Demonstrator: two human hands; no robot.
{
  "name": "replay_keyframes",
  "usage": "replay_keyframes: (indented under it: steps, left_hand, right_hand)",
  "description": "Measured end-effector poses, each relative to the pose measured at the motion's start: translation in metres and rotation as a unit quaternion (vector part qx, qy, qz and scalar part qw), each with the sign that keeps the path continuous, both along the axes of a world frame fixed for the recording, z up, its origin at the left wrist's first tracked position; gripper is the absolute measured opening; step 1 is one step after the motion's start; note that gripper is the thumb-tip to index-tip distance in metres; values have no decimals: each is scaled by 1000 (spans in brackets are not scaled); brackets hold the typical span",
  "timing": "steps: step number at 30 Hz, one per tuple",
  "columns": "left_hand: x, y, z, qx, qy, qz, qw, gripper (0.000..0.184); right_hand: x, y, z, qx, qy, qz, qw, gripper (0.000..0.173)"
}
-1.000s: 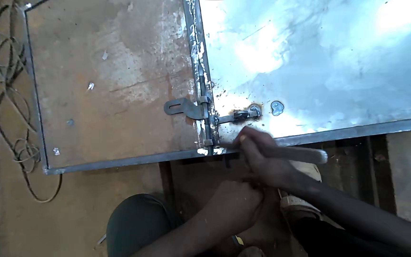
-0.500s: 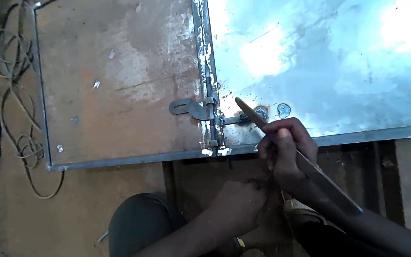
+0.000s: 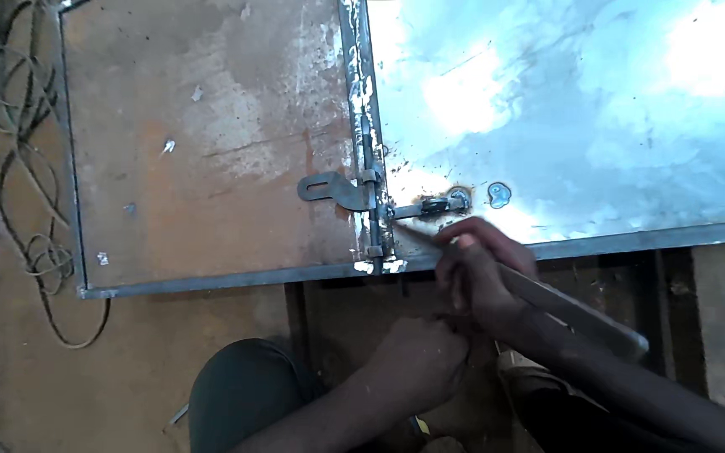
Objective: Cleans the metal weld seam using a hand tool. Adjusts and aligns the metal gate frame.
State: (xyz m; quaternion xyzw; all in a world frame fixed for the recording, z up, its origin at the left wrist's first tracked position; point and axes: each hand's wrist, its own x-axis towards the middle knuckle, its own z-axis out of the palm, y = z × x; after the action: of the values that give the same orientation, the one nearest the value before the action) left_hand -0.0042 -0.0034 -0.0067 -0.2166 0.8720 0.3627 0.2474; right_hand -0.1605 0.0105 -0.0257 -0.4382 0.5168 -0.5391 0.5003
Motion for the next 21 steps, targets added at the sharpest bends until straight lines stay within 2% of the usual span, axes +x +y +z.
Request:
replay_keyframes:
  steps: [2,5,6,8,10,14,18,19,21]
  left_hand:
    - [-1,-1,1,8,-6,1,1000,29]
    - [1,0,0,-1,7,3,1000,31]
    - [0,-1,0,0,3,0,1000,31]
    - [-1,-1,1,3,-5,-6,1000,28]
    - [0,0,0,1,1,-4,1000,27]
    - [1,0,-1,-14,4,0,1000,29]
    - [-1,-1,2,-9,0,-9,1000,26]
    - [-1,0,1,-8,1,-9,1000,27]
    - [0,2,0,-9,3,-3,1000,29]
  right_hand:
    - [1,0,-2,-27,23,-39,999,41]
    - [6,2,-17,47,51,41,997,38]
    - [3,1,-15,55,31,47,997,37]
    - [-1,-1,-12,13,-28,-11,999,38]
    - [-1,-5,-15,-34,-28,-65,997,44]
    - [5,3,-13,78,-9,27,997,40]
    - [-1,0,-11,-2,-2,-52,999,46]
    - [0,0,-12,-4,1,-48,999,45]
    - [4,2,-13,57,6,26,998,40]
